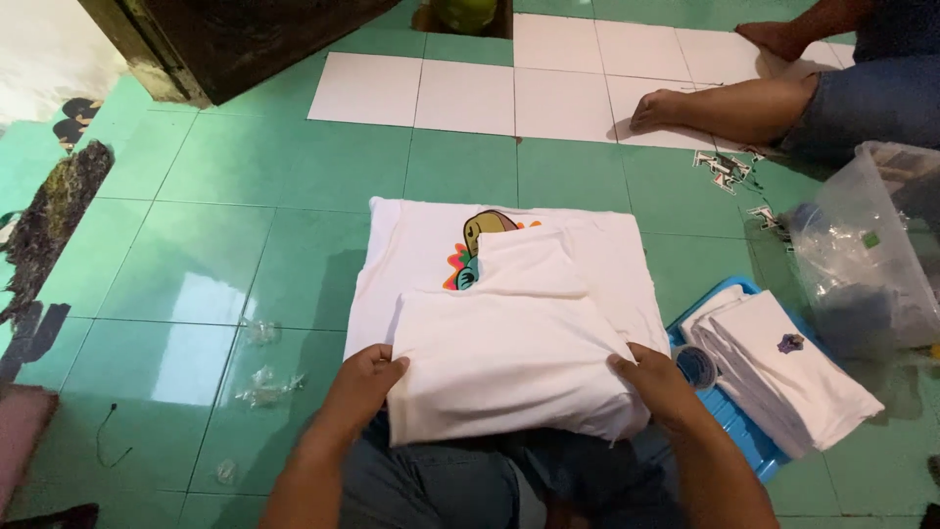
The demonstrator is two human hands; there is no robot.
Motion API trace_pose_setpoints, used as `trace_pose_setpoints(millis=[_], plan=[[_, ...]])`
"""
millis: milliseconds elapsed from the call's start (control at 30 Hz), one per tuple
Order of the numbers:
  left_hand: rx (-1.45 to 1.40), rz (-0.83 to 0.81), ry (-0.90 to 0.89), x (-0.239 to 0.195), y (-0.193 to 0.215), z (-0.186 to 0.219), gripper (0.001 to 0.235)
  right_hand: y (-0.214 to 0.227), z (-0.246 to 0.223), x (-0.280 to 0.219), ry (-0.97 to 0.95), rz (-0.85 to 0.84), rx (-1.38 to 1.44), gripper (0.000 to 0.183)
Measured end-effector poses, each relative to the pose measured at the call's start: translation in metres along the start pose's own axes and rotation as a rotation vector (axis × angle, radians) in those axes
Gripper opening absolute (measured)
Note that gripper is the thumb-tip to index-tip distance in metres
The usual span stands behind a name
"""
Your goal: The person folds a white t-shirt with a colorful graphic print on the front. They smooth the fabric, fold the sides inward, and then fold the shirt in half to create a neat rectangular stack.
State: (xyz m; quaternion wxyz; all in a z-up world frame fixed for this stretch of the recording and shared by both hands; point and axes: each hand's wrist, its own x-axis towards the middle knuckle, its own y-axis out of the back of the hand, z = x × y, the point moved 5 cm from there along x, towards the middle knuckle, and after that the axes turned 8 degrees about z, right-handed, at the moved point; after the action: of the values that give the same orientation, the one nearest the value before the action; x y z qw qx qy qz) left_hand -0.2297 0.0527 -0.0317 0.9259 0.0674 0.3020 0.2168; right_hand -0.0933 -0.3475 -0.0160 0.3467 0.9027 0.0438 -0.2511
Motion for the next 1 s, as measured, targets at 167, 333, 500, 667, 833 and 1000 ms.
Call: trace_pose_setpoints(millis=[167, 333, 500, 667, 833, 1000], plan=[[0.224, 0.043, -0.040, 0.004, -0.004, -0.027, 0.059, -0.004, 0.019, 0.011, 0.083, -0.012, -0.048, 0.028], [0.304, 0.055, -0.301, -0.002, -0.003, -0.040, 0.044, -0.019, 0.035, 0.025, 0.150, -0.095, 0.063, 0.030], [0.303, 0.040, -0.128, -0.005, 0.006, -0.046, 0.021, -0.011, 0.050, 0.025, 0.028, 0.056, 0.246, 0.015], [0.279, -0.004, -0.183, -0.003, 0.006, -0.051, 0.028, -0.008, 0.048, 0.021, 0.057, 0.028, 0.265, 0.013], [0.231, -0.029, -0.215, 0.003, 0.002, -0.062, 0.034, -0.008, 0.055, 0.025, -0.041, 0.085, 0.161, 0.016], [0.245, -0.079, -0.097, -0.009, 0.000, -0.049, 0.017, -0.004, 0.046, 0.024, -0.013, 0.070, 0.039, 0.022]])
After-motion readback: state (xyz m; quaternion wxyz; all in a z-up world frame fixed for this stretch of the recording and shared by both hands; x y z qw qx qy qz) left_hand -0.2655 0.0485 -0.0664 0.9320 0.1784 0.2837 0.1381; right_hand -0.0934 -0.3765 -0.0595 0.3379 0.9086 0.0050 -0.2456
